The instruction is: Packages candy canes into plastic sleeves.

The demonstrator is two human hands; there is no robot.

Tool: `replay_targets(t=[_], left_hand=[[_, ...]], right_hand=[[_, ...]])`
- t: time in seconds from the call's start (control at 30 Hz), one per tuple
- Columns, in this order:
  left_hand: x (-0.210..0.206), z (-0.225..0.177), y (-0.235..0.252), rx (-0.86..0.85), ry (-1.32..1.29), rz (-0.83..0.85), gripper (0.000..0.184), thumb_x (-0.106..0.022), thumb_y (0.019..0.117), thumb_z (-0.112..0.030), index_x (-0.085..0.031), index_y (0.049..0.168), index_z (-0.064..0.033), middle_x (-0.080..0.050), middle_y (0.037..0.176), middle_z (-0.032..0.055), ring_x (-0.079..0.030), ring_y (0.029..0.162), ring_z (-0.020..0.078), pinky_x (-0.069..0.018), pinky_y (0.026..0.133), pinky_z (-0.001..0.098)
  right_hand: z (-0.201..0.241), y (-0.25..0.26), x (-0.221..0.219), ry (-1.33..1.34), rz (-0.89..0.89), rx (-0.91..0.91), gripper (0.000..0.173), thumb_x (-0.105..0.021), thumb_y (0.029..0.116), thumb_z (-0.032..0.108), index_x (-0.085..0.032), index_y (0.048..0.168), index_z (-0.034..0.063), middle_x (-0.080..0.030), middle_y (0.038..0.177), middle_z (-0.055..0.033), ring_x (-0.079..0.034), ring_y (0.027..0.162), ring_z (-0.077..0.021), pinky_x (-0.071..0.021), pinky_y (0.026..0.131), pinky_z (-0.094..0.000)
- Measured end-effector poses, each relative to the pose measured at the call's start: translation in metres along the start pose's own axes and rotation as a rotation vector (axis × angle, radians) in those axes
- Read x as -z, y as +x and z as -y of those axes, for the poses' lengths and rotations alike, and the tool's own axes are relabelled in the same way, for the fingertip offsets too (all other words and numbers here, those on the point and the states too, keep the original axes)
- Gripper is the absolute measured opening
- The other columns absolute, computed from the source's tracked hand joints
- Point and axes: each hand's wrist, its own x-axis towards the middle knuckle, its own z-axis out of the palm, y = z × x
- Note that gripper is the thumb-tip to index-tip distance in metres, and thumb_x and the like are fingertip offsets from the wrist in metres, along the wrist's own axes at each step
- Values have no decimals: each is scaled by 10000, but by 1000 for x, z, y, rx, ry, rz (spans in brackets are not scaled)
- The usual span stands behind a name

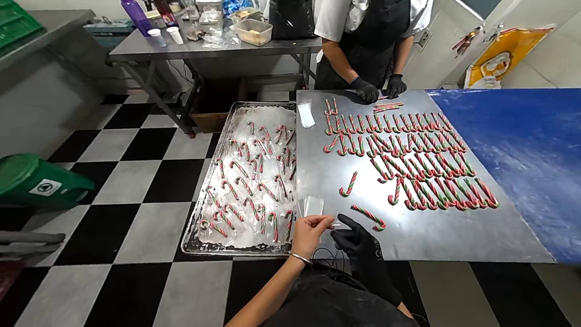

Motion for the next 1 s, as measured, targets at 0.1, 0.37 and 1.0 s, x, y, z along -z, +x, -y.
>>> replay_targets(t=[0.1,0.37,1.0], left_hand=[[-4,-1,0,16,-7,-78,97,-789,897,-106,-782,863,-15,-752,721,15,-708,665,49,-595,708,226],[64,50,-54,174,424,200,591,-678,979,-307,-524,1456,7,-497,1525,199,-490,1414,290,-392,1192,436],[-5,-13,-27,88,-185,-16,278,-630,1022,-160,-711,1214,24,-770,1076,83,-729,1005,119,-570,968,295]], right_hand=[[54,-16,-3,-23,39,-190,471,-662,944,1,-541,1397,-46,-756,974,-97,-705,788,-95,-568,762,-243],[0,-13,14,80,1,49,490,-701,895,-10,-548,1347,-118,-762,959,-191,-749,775,-174,-608,681,-273],[29,-23,-12,184,21,89,427,-677,887,-44,-536,1278,-142,-760,897,-99,-727,738,-93,-602,681,-238]])
